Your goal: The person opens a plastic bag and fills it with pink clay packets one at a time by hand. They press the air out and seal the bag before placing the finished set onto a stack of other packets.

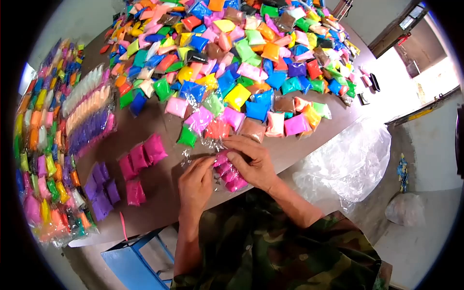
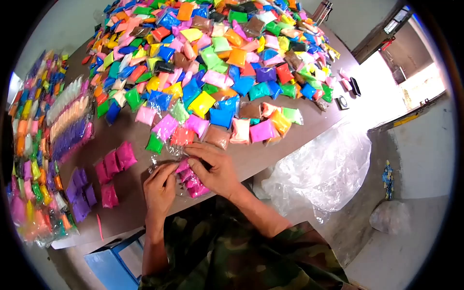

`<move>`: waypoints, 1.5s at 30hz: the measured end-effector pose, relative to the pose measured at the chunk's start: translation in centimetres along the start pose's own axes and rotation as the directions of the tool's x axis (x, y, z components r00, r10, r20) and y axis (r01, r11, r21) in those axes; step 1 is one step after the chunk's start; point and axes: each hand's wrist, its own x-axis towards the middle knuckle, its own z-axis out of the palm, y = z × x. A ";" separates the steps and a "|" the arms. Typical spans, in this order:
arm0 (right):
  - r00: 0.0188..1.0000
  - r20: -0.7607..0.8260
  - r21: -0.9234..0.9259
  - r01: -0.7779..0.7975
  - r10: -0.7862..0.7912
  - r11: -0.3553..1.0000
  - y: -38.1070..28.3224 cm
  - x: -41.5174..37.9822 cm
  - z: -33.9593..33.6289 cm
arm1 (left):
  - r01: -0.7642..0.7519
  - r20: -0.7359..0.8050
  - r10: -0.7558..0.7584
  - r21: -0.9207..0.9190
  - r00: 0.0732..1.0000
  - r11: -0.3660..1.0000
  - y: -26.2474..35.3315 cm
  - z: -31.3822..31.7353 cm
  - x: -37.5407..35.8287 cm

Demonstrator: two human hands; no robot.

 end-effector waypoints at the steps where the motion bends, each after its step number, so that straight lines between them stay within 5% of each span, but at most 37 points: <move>1: 1.000 -0.003 0.003 -0.022 0.022 1.000 0.1 0.0 0.1 | 0.005 0.008 -0.005 -0.013 1.000 1.000 -0.2 -0.1 -0.1; 3: 1.000 -0.012 -0.029 -0.005 0.005 1.000 0.0 0.0 0.1 | 0.017 -0.023 -0.018 -0.046 1.000 0.999 -1.0 0.0 -0.5; 5: 1.000 0.001 0.000 -0.025 0.025 1.000 -0.2 0.0 0.0 | 0.185 0.010 -0.185 -0.100 0.983 0.978 -1.3 0.0 -0.6; 18: 0.996 0.036 -0.041 -0.084 0.085 0.996 -0.9 0.3 -0.1 | -0.034 -0.046 0.031 -0.071 0.998 0.997 -1.5 -0.2 0.2; 45: 0.985 0.033 0.057 -0.170 0.168 0.984 -1.0 -0.3 0.2 | -0.027 -0.055 0.020 -0.128 0.998 0.991 -1.7 -0.2 0.2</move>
